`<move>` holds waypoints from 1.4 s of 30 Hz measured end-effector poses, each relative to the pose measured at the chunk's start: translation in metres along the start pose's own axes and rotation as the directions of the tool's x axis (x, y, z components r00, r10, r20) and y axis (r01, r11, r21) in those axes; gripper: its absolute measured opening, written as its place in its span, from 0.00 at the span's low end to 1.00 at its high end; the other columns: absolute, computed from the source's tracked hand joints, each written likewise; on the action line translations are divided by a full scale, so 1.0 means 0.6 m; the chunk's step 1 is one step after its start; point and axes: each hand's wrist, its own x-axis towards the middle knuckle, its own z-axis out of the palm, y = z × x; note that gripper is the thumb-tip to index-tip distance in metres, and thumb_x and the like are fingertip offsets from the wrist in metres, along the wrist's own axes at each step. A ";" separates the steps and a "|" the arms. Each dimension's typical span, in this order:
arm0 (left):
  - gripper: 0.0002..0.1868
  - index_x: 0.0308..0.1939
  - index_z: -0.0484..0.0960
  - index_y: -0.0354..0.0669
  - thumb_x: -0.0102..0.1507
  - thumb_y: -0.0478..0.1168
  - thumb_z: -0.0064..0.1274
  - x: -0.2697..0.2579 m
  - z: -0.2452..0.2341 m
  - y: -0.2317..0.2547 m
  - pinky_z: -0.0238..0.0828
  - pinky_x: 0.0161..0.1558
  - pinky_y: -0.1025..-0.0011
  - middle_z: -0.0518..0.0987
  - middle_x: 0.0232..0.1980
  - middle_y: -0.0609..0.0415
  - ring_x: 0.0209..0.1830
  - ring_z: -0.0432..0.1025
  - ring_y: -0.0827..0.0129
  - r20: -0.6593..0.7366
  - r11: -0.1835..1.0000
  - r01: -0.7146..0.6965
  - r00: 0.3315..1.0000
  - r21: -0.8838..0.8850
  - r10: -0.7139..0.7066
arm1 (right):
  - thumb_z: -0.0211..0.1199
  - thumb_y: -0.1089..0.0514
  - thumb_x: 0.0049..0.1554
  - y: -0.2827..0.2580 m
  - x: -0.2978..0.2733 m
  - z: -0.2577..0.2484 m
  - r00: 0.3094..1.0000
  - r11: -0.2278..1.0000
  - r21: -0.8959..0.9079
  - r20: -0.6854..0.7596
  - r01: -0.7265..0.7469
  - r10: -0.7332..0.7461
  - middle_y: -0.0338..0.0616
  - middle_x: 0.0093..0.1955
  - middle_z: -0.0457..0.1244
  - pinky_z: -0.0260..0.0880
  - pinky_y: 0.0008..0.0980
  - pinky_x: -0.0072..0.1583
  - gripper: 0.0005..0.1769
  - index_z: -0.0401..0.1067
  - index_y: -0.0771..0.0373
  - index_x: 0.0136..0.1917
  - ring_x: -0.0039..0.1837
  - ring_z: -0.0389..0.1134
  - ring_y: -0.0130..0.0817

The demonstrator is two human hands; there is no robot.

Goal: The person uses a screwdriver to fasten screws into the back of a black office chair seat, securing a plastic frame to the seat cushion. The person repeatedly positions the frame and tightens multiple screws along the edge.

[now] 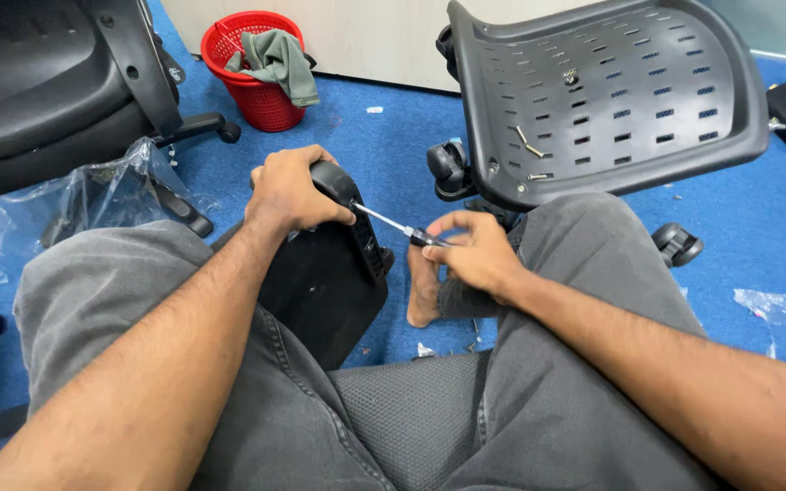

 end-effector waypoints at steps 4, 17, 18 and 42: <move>0.37 0.46 0.86 0.54 0.34 0.55 0.77 0.001 -0.008 0.001 0.68 0.58 0.55 0.85 0.45 0.51 0.51 0.78 0.54 -0.014 1.000 -0.004 1.000 -0.002 0.004 | 0.63 0.50 0.56 0.012 0.050 -0.025 0.781 0.683 0.382 0.364 -0.622 0.508 0.42 0.33 0.66 0.48 0.18 0.22 0.13 0.71 0.63 0.41 0.25 0.58 0.23; 0.39 0.50 0.84 0.55 0.35 0.56 0.77 0.002 -0.002 0.002 0.67 0.60 0.55 0.84 0.47 0.50 0.52 0.77 0.54 0.031 0.999 0.035 0.999 0.039 -0.036 | 0.69 0.55 0.49 -0.006 -0.022 0.004 0.821 0.649 -0.636 -0.044 0.417 -0.570 0.47 0.31 0.69 0.70 0.38 0.39 0.13 0.81 0.62 0.46 0.33 0.69 0.36; 0.40 0.50 0.84 0.55 0.35 0.55 0.77 0.006 -0.002 0.001 0.68 0.59 0.55 0.84 0.47 0.50 0.53 0.77 0.54 0.029 0.999 0.036 0.999 0.039 -0.038 | 0.70 0.55 0.49 -0.006 -0.019 0.008 0.827 0.640 -0.667 -0.064 0.381 -0.559 0.48 0.29 0.68 0.69 0.39 0.38 0.12 0.82 0.61 0.46 0.32 0.68 0.38; 0.41 0.51 0.85 0.56 0.34 0.56 0.78 -0.004 -0.003 0.008 0.66 0.61 0.55 0.84 0.50 0.50 0.55 0.77 0.54 0.043 0.998 0.040 0.998 0.051 -0.042 | 0.65 0.52 0.53 -0.044 -0.052 0.012 0.872 0.531 -0.805 -0.036 0.265 -0.489 0.51 0.48 0.71 0.70 0.50 0.49 0.18 0.78 0.55 0.57 0.50 0.72 0.53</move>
